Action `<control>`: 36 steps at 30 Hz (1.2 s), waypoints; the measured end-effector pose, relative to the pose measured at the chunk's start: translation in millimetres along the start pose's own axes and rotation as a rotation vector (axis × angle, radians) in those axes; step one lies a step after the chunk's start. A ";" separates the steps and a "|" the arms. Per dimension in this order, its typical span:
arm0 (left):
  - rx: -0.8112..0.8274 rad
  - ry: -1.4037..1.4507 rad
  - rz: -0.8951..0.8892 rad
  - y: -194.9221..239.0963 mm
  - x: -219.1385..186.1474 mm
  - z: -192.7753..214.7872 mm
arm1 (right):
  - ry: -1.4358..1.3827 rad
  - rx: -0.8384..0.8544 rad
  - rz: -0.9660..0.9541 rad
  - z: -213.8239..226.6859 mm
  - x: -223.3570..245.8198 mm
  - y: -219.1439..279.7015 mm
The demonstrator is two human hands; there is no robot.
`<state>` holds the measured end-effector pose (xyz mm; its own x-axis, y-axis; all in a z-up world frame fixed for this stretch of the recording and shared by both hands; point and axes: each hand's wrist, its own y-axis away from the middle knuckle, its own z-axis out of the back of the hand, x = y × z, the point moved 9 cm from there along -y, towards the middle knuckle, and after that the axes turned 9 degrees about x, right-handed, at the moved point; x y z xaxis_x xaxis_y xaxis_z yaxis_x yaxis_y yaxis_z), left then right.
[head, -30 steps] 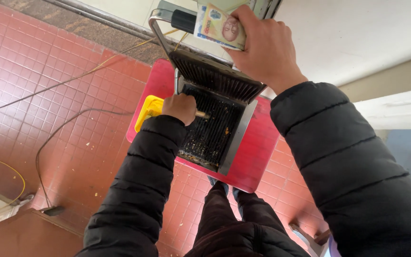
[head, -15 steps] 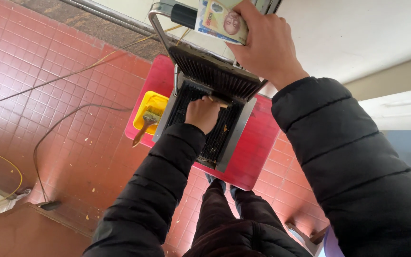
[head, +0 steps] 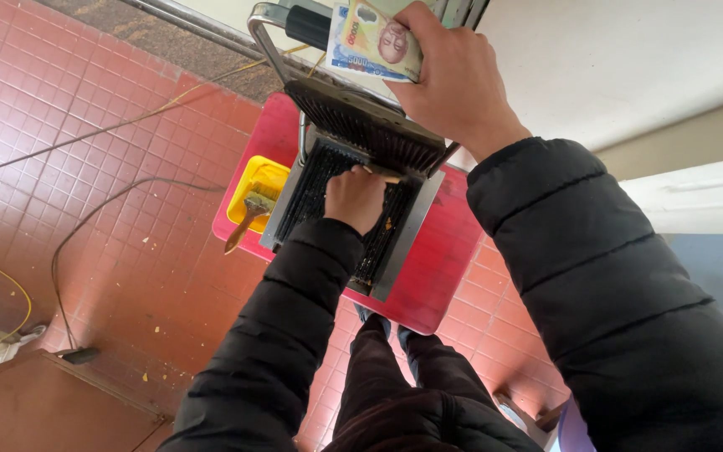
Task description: The person cleans a grill with a brush, then retrieves a bread roll from a display case. They cut the roll open with scissors, add sauces and shredded vegetables, and fill it with sliced meat from a vertical rotisserie.
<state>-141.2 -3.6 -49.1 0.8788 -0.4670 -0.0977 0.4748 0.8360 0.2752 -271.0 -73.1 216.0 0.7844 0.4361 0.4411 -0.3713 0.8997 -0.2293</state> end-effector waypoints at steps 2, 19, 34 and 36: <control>0.062 0.026 -0.035 -0.7 -8.4 -11.0 | 0.000 -0.001 -0.001 0.9 1.0 -0.2; 0.014 0.058 0.075 22.6 -8.6 -4.0 | 0.019 0.024 0.002 -2.6 -0.4 0.5; 0.138 -0.015 -0.115 -7.7 -34.3 -27.5 | -0.012 0.007 0.033 0.2 -1.0 0.7; 0.158 0.014 -0.113 -6.5 -36.6 2.2 | -0.002 0.023 0.003 0.7 -1.2 -0.6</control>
<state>-176.6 7.4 -45.2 0.8212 -0.5507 -0.1497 0.5586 0.7219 0.4085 -272.0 -74.1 216.2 0.7825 0.4386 0.4419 -0.3849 0.8987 -0.2103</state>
